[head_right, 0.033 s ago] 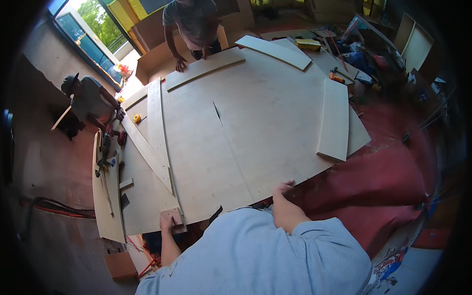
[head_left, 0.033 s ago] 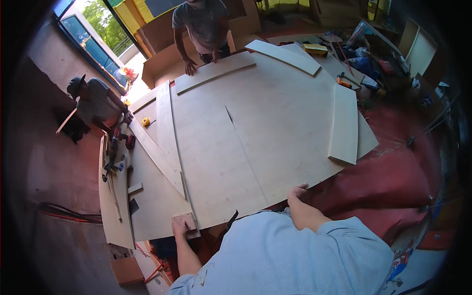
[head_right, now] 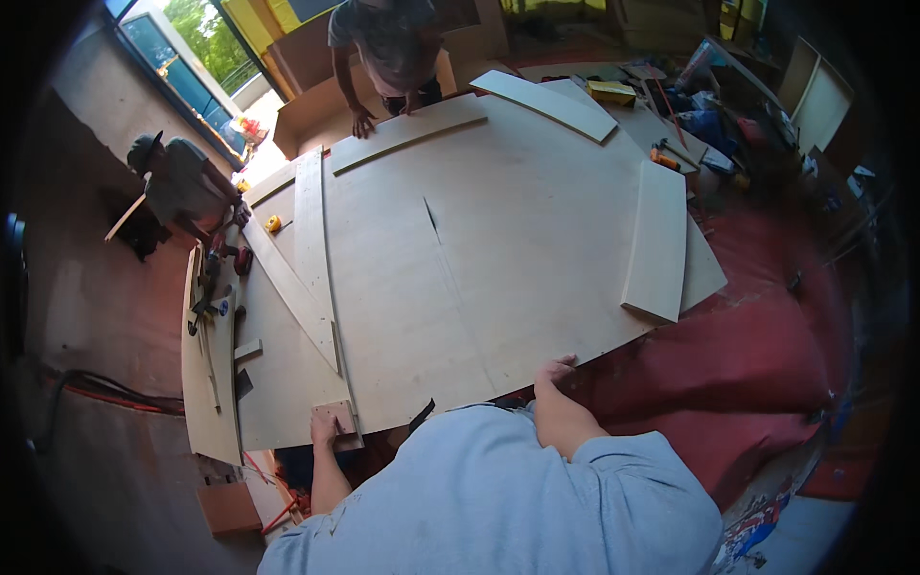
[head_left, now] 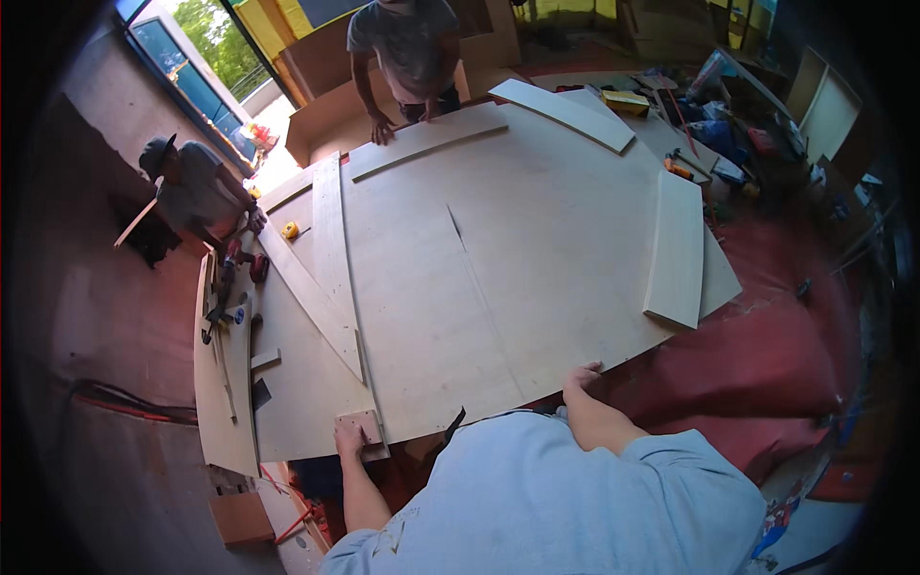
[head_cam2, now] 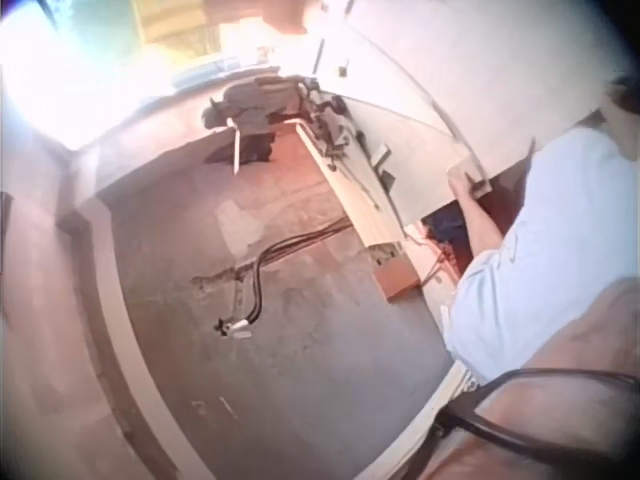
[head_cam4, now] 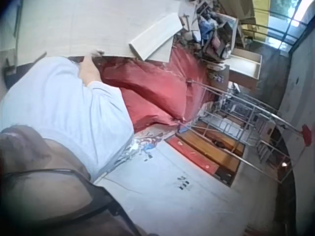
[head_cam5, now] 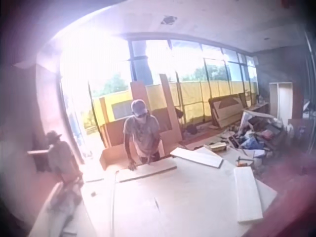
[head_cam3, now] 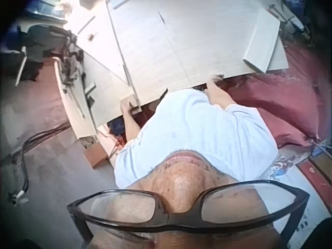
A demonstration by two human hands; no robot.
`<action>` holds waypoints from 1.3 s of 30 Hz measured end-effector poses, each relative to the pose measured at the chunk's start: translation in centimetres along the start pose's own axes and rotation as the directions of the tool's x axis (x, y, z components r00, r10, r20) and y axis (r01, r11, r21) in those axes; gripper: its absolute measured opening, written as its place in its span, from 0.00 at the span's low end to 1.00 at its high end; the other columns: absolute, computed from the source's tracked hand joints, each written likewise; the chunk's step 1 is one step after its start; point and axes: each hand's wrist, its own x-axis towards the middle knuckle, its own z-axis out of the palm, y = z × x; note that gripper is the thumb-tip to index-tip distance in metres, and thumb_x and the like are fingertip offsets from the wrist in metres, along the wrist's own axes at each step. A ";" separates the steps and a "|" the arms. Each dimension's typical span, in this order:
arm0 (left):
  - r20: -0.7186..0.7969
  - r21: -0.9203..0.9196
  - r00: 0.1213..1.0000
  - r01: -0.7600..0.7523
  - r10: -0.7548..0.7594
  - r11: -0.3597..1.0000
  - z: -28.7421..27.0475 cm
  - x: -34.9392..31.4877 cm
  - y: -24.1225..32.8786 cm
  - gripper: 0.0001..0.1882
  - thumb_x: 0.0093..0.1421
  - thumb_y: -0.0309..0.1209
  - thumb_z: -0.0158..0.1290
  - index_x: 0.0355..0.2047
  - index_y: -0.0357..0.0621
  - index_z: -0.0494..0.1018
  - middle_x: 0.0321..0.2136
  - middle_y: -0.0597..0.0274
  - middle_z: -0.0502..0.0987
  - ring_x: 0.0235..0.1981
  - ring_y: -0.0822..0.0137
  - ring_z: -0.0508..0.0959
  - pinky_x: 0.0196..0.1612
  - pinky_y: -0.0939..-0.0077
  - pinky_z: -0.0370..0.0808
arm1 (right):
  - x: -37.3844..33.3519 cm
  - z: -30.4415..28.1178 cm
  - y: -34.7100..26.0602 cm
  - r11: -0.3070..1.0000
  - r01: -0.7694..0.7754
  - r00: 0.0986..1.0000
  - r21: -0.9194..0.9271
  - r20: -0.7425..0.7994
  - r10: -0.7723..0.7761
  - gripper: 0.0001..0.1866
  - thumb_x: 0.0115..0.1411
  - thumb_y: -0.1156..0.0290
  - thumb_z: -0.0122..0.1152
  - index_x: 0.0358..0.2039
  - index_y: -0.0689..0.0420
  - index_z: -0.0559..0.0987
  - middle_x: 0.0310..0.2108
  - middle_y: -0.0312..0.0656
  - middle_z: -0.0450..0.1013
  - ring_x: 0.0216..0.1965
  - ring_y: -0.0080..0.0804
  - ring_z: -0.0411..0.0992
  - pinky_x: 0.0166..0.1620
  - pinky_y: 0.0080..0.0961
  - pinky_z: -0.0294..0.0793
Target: The person fits several wooden pieces into slots on a large wood panel by hand, sliding them into place and checking the fit.
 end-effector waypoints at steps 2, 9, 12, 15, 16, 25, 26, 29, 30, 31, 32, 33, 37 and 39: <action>-0.002 0.007 1.000 -0.028 0.028 1.000 1.9 0.8 4.5 0.40 0.60 0.42 0.63 0.66 0.31 0.62 0.62 0.34 0.71 0.64 0.38 0.72 0.67 0.51 0.70 | 5.4 0.7 0.1 0.954 -0.027 0.995 0.299 -0.085 0.055 0.41 0.76 0.41 0.40 0.45 0.76 0.79 0.41 0.65 0.81 0.44 0.57 0.81 0.46 0.48 0.81; -0.024 -0.020 0.990 0.136 -0.136 0.991 -0.1 -0.5 2.6 0.44 0.63 0.46 0.62 0.70 0.33 0.57 0.68 0.39 0.64 0.67 0.40 0.69 0.69 0.51 0.68 | 3.0 -2.8 0.6 0.936 0.010 0.955 0.353 0.274 -0.113 0.49 0.75 0.37 0.37 0.53 0.83 0.75 0.51 0.75 0.76 0.54 0.57 0.79 0.56 0.44 0.79; -0.054 -0.025 0.980 0.188 -0.189 0.982 -0.5 -2.0 -0.4 0.46 0.64 0.46 0.62 0.72 0.34 0.53 0.68 0.42 0.63 0.69 0.42 0.66 0.70 0.50 0.66 | 0.0 -6.7 -0.3 0.962 -0.123 0.898 0.243 0.440 0.004 0.51 0.73 0.33 0.38 0.55 0.82 0.75 0.55 0.70 0.76 0.57 0.56 0.77 0.60 0.43 0.76; -0.046 -0.031 0.983 0.176 -0.177 0.984 -0.1 -2.1 -0.6 0.47 0.64 0.45 0.61 0.74 0.35 0.51 0.69 0.44 0.61 0.70 0.42 0.63 0.71 0.48 0.64 | -0.1 -9.2 -1.8 0.949 -0.204 0.876 0.243 0.477 0.066 0.52 0.71 0.31 0.39 0.57 0.80 0.75 0.61 0.62 0.74 0.60 0.53 0.75 0.62 0.42 0.73; -0.036 -0.027 0.986 0.161 -0.162 0.987 0.1 -2.0 -0.6 0.47 0.64 0.45 0.61 0.74 0.35 0.50 0.70 0.44 0.61 0.71 0.42 0.61 0.72 0.47 0.62 | 0.4 -9.5 -2.2 0.935 -0.223 0.867 0.276 0.495 0.060 0.51 0.71 0.31 0.40 0.58 0.78 0.74 0.63 0.60 0.72 0.60 0.52 0.74 0.63 0.42 0.73; -0.120 -0.077 0.981 0.144 -0.152 0.987 1.3 -2.1 -0.3 0.46 0.64 0.43 0.61 0.73 0.34 0.52 0.70 0.45 0.60 0.70 0.42 0.61 0.71 0.47 0.63 | 4.3 -9.7 -1.1 0.896 -0.316 0.740 0.312 0.672 0.027 0.48 0.68 0.29 0.46 0.72 0.57 0.60 0.70 0.50 0.63 0.64 0.53 0.68 0.60 0.58 0.73; -0.112 -0.091 0.980 0.154 -0.164 0.984 1.4 -2.2 0.0 0.46 0.64 0.43 0.61 0.73 0.34 0.52 0.70 0.45 0.60 0.70 0.42 0.61 0.71 0.47 0.63 | 5.1 -9.7 -1.1 0.894 -0.349 0.678 0.281 0.734 0.034 0.47 0.67 0.27 0.46 0.75 0.46 0.55 0.71 0.47 0.59 0.63 0.54 0.68 0.56 0.65 0.75; -0.143 -0.089 0.978 0.142 -0.154 0.986 1.5 -2.4 -0.1 0.46 0.64 0.43 0.61 0.73 0.34 0.52 0.71 0.45 0.59 0.71 0.42 0.60 0.71 0.48 0.63 | 6.1 -9.5 -1.1 0.936 -0.284 0.676 0.208 0.736 0.042 0.47 0.67 0.26 0.47 0.74 0.45 0.56 0.70 0.46 0.60 0.61 0.55 0.68 0.54 0.60 0.78; -0.152 -0.087 0.977 0.135 -0.147 0.987 1.4 -2.5 -0.2 0.46 0.64 0.43 0.62 0.73 0.34 0.52 0.71 0.45 0.59 0.71 0.42 0.60 0.71 0.49 0.63 | 6.1 -9.7 -1.0 0.939 -0.275 0.678 0.205 0.734 0.038 0.47 0.67 0.26 0.47 0.74 0.45 0.56 0.70 0.46 0.60 0.61 0.55 0.68 0.54 0.60 0.78; -0.159 -0.085 0.977 0.128 -0.140 0.988 1.4 -2.6 -0.2 0.47 0.64 0.43 0.62 0.73 0.34 0.52 0.71 0.45 0.59 0.71 0.42 0.60 0.71 0.49 0.64 | 6.3 -9.9 -0.9 0.947 -0.262 0.649 0.186 0.760 0.031 0.46 0.67 0.27 0.46 0.74 0.46 0.56 0.71 0.46 0.59 0.62 0.56 0.67 0.53 0.59 0.79; -0.154 -0.091 0.977 0.134 -0.146 0.987 1.4 -2.7 -0.2 0.47 0.64 0.43 0.62 0.73 0.34 0.52 0.71 0.45 0.59 0.71 0.42 0.60 0.71 0.49 0.64 | 6.4 -10.1 -0.9 0.954 -0.249 0.621 0.168 0.784 0.025 0.46 0.67 0.27 0.46 0.73 0.47 0.56 0.71 0.47 0.58 0.62 0.56 0.66 0.52 0.59 0.80; -0.154 -0.090 0.977 0.138 -0.151 0.986 1.2 -2.7 -0.2 0.47 0.64 0.43 0.62 0.73 0.34 0.52 0.71 0.45 0.58 0.71 0.42 0.60 0.71 0.49 0.64 | 6.2 -10.2 -0.9 0.955 -0.245 0.621 0.166 0.783 0.023 0.46 0.67 0.27 0.46 0.73 0.47 0.56 0.71 0.47 0.58 0.62 0.56 0.66 0.52 0.59 0.80; -0.158 -0.087 0.974 0.148 -0.160 0.985 1.1 -2.7 0.0 0.46 0.64 0.43 0.62 0.73 0.34 0.52 0.71 0.45 0.58 0.71 0.42 0.60 0.71 0.50 0.64 | 5.2 -10.2 -1.4 0.954 -0.243 0.653 0.175 0.757 0.027 0.45 0.70 0.31 0.45 0.72 0.54 0.57 0.69 0.51 0.59 0.61 0.58 0.67 0.50 0.61 0.82; -0.145 -0.081 0.978 0.141 -0.152 0.987 0.8 -2.7 -0.1 0.47 0.64 0.44 0.61 0.74 0.34 0.52 0.72 0.45 0.57 0.71 0.42 0.60 0.71 0.50 0.64 | 4.6 -10.1 -1.6 0.950 -0.256 0.682 0.177 0.730 0.048 0.44 0.71 0.32 0.45 0.72 0.53 0.57 0.69 0.51 0.59 0.61 0.58 0.67 0.50 0.61 0.82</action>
